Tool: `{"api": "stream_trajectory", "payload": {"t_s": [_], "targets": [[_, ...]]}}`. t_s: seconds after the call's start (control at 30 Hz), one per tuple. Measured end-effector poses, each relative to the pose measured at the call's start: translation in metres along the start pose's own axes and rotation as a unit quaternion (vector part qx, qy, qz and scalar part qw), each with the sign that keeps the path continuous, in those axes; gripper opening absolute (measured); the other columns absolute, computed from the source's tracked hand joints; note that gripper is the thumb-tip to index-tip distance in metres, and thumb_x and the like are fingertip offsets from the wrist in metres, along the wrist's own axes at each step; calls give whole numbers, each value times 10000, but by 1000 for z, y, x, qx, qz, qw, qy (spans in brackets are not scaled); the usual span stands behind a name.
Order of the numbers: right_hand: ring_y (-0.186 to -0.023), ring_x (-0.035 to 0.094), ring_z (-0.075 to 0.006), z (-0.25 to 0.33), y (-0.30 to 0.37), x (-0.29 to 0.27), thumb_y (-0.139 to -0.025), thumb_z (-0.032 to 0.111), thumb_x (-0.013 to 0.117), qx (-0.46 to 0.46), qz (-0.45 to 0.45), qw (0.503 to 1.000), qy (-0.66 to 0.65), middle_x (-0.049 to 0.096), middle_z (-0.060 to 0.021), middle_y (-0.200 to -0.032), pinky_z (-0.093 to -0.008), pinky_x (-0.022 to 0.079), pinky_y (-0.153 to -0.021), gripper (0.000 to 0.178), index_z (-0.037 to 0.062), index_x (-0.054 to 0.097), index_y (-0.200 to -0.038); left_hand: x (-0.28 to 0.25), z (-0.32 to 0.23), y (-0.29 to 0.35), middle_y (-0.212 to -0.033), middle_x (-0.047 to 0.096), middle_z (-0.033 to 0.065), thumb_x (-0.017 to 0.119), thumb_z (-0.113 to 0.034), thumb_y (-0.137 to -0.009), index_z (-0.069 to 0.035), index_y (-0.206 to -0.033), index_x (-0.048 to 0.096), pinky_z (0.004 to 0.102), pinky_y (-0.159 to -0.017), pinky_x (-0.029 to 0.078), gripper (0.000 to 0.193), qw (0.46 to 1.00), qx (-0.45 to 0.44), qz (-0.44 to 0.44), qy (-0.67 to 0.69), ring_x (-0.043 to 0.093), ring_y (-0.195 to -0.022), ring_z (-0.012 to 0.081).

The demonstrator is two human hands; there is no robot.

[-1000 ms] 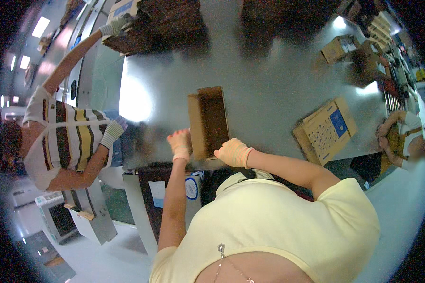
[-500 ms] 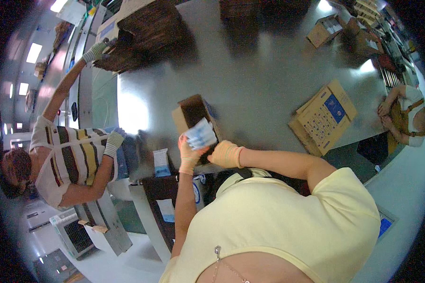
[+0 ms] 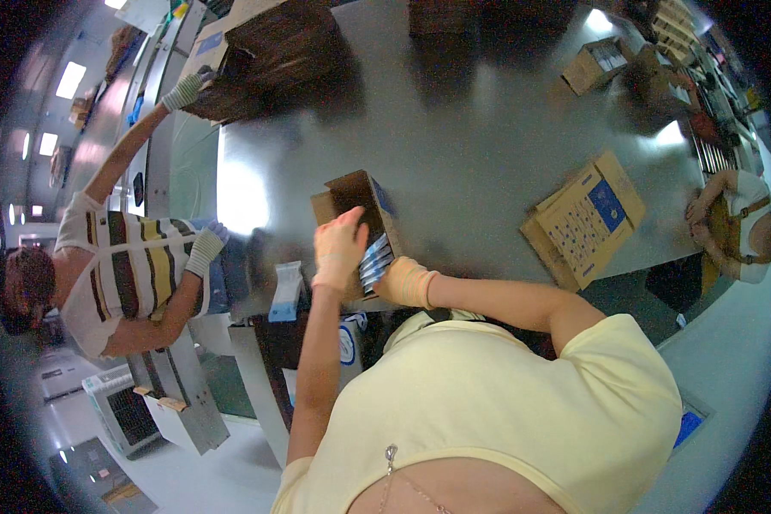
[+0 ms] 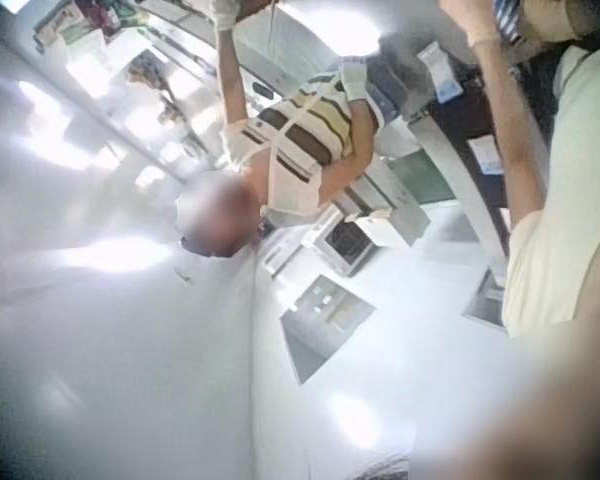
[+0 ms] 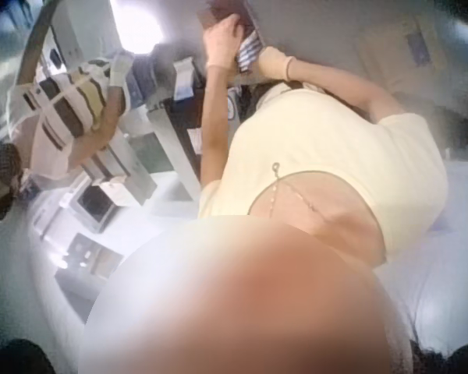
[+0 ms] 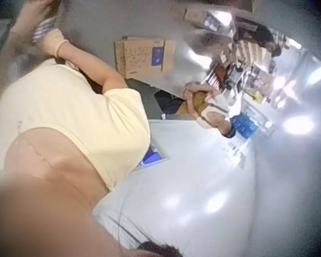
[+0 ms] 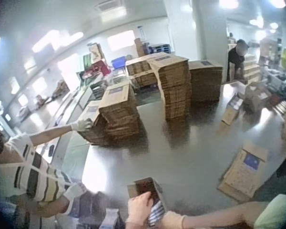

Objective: The person packs small blue and white packets into cardboard boxes on a metal table. They pick up packets from a conveyor belt, place them into open boxes, and then close the boxes. Another person is visible in the background performing similar packing tasks.

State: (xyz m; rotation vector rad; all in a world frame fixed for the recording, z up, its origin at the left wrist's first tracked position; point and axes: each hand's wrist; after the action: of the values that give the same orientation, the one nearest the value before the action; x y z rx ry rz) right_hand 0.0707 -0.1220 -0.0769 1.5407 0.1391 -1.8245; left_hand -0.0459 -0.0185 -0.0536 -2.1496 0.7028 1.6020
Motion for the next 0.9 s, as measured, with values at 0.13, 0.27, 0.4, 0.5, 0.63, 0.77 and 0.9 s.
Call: {"api": "stream_trajectory", "payload": {"t_s": [0.13, 0.27, 0.4, 0.5, 0.63, 0.77, 0.9], "targets": [[-723, 688, -280, 4, 3, 4, -804, 178, 569, -22, -75, 997, 13, 688, -99, -789, -412, 546, -598, 125, 101, 656, -848, 59, -14, -1, -1102, 667, 134, 503, -210, -876, -90, -1027, 702, 405, -819, 531, 277, 944, -107, 309, -41, 659, -983, 299], [-730, 689, -264, 6, 3, 2, -811, 176, 568, -16, -49, 998, 21, 691, -93, -823, -390, 548, -602, 129, 116, 662, -875, 40, -14, -2, -1097, 664, 150, 487, -217, -879, -69, -1045, 691, 426, -854, 517, 302, 937, -127, 323, 46, 636, -1020, 330], [-735, 687, -269, 4, 4, -6, -808, 155, 568, -10, -33, 999, 38, 690, -99, -822, -389, 544, -613, 152, 116, 670, -913, 36, -16, 42, -1124, 626, 172, 498, -169, -869, -23, -1088, 623, 435, -904, 474, 291, 957, -90, -20, 276, 583, -1050, 365], [-761, 685, -274, 2, 0, 0, -809, 137, 562, 3, 0, 1000, 30, 690, -104, -828, -397, 540, -630, 153, 110, 665, -919, 31, -12, 98, -1127, 613, 162, 530, -96, -854, -22, -1080, 614, 423, -928, 446, 253, 914, -126, -231, 308, 555, -1076, 345], [-779, 672, -277, 13, 5, -15, -808, 123, 549, -41, -36, 998, 33, 671, -98, -792, -412, 539, -663, 112, 100, 645, -861, 49, 17, 211, -1080, 622, 149, 577, -60, -826, -25, -1065, 619, 409, -924, 438, 245, 896, -270, -297, 189, 565, -1036, 330], [-799, 648, -249, 8, 2, -7, -806, 150, 577, -50, -12, 997, 57, 653, -69, -793, -398, 523, -658, 89, 99, 613, -870, 42, 71, 349, -1082, 622, 142, 621, -94, -801, -64, -1052, 632, 422, -908, 448, 253, 851, -456, -254, 60, 568, -1041, 323], [-788, 638, -244, 6, 1, -4, -813, 159, 575, -66, -13, 996, 67, 643, -60, -780, -393, 520, -653, 80, 104, 601, -865, 14, 102, 462, -1114, 630, 85, 708, -157, -737, -148, -1108, 621, 426, -897, 473, 381, 727, -685, 19, -33, 570, -1071, 312]]}}
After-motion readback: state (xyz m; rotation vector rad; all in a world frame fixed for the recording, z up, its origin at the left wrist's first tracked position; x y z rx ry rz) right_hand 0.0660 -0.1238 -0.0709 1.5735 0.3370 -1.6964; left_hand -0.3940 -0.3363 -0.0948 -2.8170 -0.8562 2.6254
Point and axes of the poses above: each hand's wrist, its own y-axis away from the middle knuckle, its own x-axis out of the palm, z = x × y
